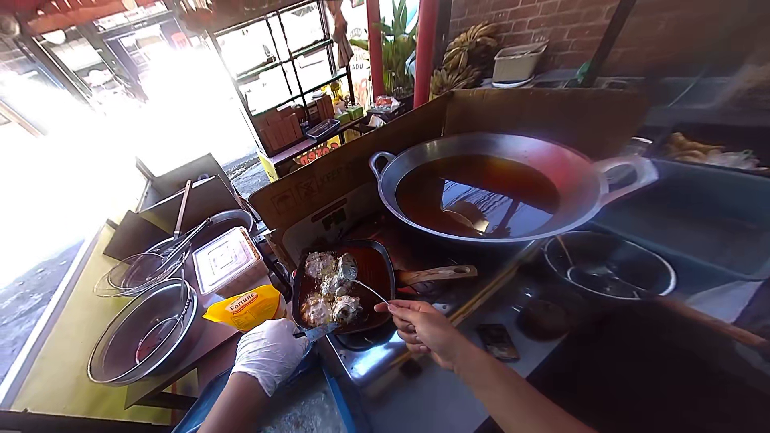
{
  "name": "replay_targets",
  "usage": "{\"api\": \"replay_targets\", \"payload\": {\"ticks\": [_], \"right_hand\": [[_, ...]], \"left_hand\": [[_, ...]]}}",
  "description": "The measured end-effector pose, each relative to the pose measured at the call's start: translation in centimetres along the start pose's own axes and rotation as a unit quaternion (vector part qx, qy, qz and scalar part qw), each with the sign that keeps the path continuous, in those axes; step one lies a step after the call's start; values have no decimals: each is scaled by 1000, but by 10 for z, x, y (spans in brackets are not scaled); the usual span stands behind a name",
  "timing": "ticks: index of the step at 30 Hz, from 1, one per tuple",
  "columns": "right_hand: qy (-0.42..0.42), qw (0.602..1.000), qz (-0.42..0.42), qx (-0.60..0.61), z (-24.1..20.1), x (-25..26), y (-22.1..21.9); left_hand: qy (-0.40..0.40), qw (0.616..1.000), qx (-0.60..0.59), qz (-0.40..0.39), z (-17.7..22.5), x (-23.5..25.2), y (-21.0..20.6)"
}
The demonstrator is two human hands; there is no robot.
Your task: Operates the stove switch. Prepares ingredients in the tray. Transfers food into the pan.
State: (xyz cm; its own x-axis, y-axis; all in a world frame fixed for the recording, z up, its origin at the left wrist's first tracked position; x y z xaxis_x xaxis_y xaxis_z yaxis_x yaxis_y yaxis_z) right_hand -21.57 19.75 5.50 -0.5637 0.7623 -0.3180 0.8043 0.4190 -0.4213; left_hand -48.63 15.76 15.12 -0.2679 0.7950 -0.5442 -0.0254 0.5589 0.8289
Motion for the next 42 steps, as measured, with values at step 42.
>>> {"api": "replay_targets", "payload": {"ticks": [42], "right_hand": [[32,998,23,-58,13,-21,18]], "left_hand": [[-21,992,-84,91,-11,-29,-30]]}}
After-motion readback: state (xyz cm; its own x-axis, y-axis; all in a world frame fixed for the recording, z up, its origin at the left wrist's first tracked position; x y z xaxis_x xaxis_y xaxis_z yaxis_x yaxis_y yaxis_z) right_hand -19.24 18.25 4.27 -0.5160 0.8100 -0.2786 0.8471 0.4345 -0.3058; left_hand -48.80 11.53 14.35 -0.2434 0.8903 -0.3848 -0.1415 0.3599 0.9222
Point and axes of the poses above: each hand's wrist, its own x-axis towards the middle knuckle, its own y-axis out of the back of the hand, z = x × y, the point moved 4 cm from there along x, towards the middle knuckle, and after that the axes turned 6 degrees about -z, right-handed, at the moved point
